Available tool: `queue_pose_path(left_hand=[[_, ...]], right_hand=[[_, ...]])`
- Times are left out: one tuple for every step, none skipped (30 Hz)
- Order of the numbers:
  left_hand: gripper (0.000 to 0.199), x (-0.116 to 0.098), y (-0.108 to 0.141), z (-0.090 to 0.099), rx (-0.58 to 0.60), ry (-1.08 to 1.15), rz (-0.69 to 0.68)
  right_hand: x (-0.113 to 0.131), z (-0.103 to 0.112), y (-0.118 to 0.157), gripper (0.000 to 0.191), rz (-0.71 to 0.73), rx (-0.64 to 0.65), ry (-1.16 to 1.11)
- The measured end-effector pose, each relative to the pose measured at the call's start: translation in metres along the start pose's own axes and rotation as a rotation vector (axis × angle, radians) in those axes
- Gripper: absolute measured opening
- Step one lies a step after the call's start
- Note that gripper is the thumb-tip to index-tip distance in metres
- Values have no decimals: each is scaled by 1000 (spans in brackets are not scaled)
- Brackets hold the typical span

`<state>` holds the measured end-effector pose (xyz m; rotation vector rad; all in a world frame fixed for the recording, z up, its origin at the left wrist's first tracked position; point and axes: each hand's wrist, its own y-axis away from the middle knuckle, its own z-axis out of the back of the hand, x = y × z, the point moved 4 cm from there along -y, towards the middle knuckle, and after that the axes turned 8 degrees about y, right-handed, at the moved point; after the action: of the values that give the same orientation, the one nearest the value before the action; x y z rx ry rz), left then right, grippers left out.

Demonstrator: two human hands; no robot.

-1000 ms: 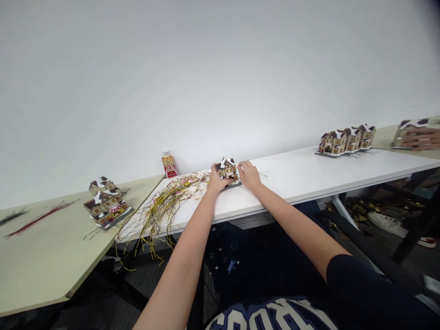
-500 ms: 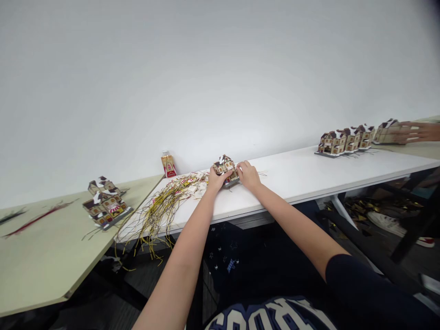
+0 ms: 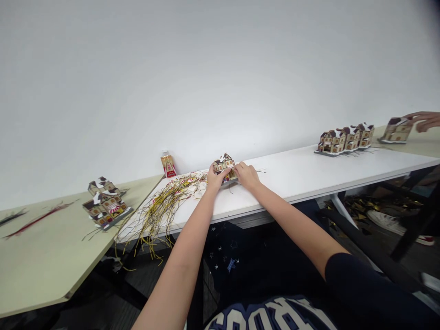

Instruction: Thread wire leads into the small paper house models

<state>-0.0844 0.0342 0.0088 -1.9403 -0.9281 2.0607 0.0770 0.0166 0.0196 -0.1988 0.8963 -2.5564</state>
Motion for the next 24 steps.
queue_pose_path(left_hand=[[63,-1,0,0,4,3,-1],[62,-1,1,0,3,0,0],[62,-2,1,0,-1,-7,4],[62,-2,2,0,-4,-13,6],[61,-2,2,1,-5,-17,7],[60,-2,2,1,-3,-18,7],[60,-3,2,1,2,-17,6],[60,-3,2,0,8,-16,2],[60,-4,3,0,15,-18,-2],[60,-5,3,0,19,-21,-6],[60,-6,3,0,19,-24,-7],[60,-6,4,0,16,-28,-8],[60,-6,4,0,9,-34,-5],[59,-6,4,1,0,-40,0],[59,-6,3,1,-11,-44,7],[59,-5,3,2,-22,-45,16],[60,-4,3,2,-32,-42,29],[61,-3,2,2,-42,-36,42],[63,-1,2,3,-48,-29,55],[64,0,1,3,-54,-23,68],[65,2,0,3,-60,-19,78],[65,3,0,4,-67,-19,84],[66,4,0,4,-74,-21,89],[66,4,-1,4,-81,-24,93]], right_hand=[[2,0,0,31,41,-4,-2],[5,0,0,30,78,-5,-5],[7,1,1,29,109,-5,-11],[8,2,1,28,130,-2,-18],[10,3,2,28,142,0,-27],[10,4,2,27,148,4,-39],[10,4,3,26,151,7,-54],[10,5,3,26,153,7,-73],[9,5,4,25,155,5,-96],[9,5,4,24,158,-2,-126],[8,4,4,23,165,-14,-162],[7,3,5,22,173,-30,-202],[6,2,5,21,179,-47,-245],[4,1,5,20,184,-63,-285],[3,0,5,19,184,-78,-320],[2,-1,6,18,183,-90,-347],[2,-2,6,18,181,-98,-367],[1,-3,6,18,180,-104,-380],[1,-3,6,18,182,-105,-388],[1,-3,6,18,185,-103,-391],[2,-3,6,19,187,-98,-391],[2,-2,7,20,188,-92,-387],[2,-1,7,21,189,-86,-382],[3,-1,7,22,190,-80,-375]])
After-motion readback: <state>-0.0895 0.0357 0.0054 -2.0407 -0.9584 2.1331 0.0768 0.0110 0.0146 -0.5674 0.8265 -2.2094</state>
